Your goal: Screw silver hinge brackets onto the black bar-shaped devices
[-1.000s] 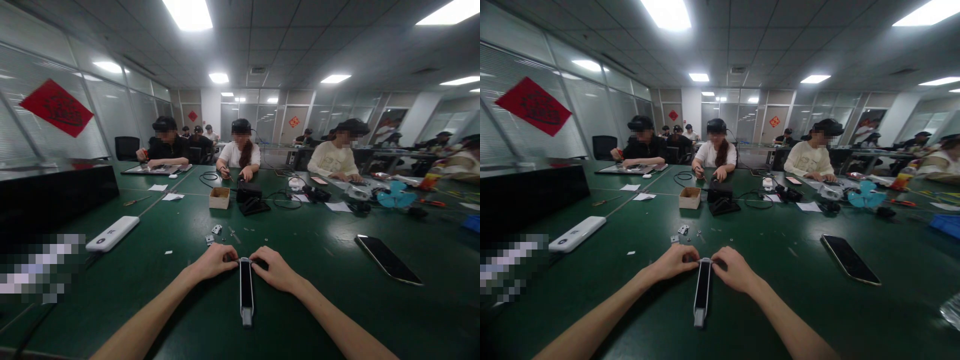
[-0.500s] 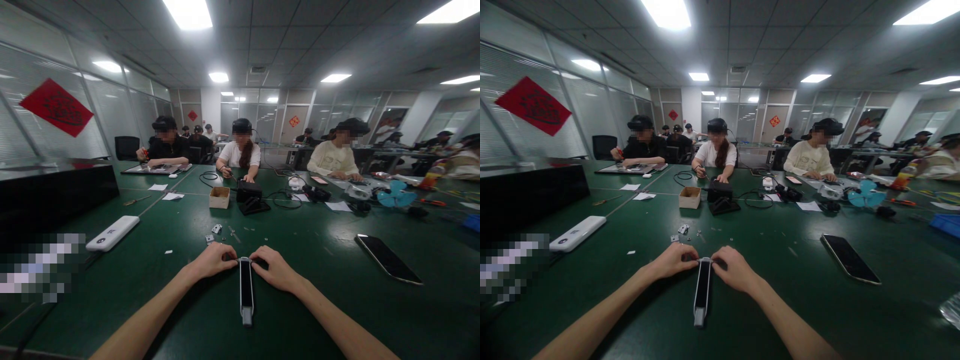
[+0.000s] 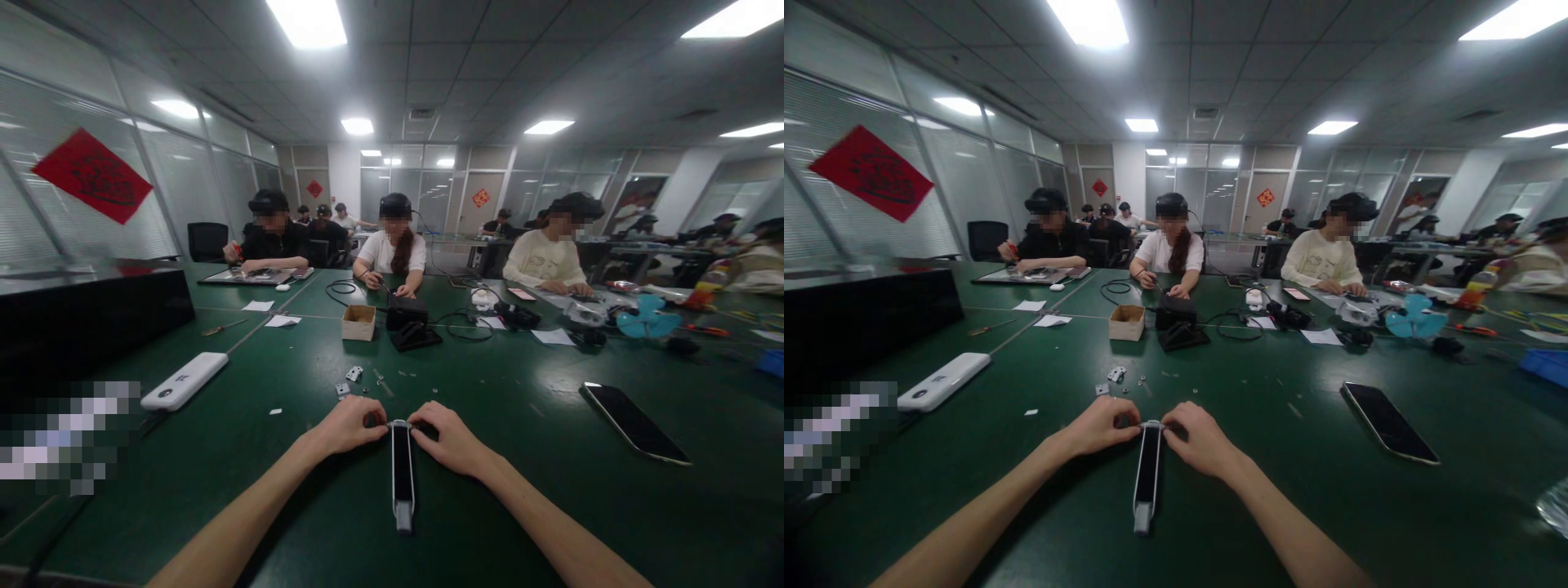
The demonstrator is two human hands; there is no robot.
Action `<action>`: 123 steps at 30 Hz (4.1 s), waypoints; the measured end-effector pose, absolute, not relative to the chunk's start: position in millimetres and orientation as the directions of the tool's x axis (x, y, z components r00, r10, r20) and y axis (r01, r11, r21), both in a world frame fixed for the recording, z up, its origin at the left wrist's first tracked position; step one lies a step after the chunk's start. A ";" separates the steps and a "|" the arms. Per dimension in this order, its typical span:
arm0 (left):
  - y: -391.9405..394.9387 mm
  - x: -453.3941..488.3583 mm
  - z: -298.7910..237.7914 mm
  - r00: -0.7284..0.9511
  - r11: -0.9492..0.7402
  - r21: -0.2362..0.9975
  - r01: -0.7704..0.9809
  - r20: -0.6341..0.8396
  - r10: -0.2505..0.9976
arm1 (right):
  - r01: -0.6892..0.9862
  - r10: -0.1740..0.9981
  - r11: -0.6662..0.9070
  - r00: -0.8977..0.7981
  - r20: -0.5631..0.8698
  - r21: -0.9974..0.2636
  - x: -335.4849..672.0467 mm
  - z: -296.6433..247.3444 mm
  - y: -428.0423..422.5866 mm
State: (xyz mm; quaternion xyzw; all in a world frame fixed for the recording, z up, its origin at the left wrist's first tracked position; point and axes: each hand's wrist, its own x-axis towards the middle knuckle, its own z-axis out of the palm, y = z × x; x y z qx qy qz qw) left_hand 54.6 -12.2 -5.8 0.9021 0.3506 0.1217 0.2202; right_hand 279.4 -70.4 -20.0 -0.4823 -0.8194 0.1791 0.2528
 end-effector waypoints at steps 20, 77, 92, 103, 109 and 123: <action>-15.8 56.6 -6.0 0.735 -0.683 0.465 0.563 0.095 0.671 | 0.700 0.890 0.450 -0.402 0.215 -0.555 279.2 -18.0 -71.1; -11.7 48.1 -1.8 0.556 -0.554 0.154 0.818 0.037 0.831 | 0.682 0.905 0.411 -0.388 0.177 -0.605 279.9 -25.4 -68.6; -14.6 42.7 8.9 0.608 -0.533 0.379 0.756 -0.105 0.787 | 0.692 0.906 0.408 -0.388 0.169 -0.595 280.0 -22.6 -69.3; -6.4 44.0 0.0 0.740 -0.574 0.633 0.519 0.002 0.672 | 0.687 0.894 0.438 -0.404 0.196 -0.580 279.2 -19.1 -70.3; -5.2 44.8 -9.0 0.748 -0.585 0.656 0.478 0.045 0.662 | 0.687 0.891 0.444 -0.406 0.204 -0.575 280.7 -24.2 -68.3; -3.9 47.3 -14.2 0.699 -0.580 0.632 0.514 0.083 0.710 | 0.699 0.899 0.428 -0.398 0.185 -0.573 279.3 -18.7 -71.2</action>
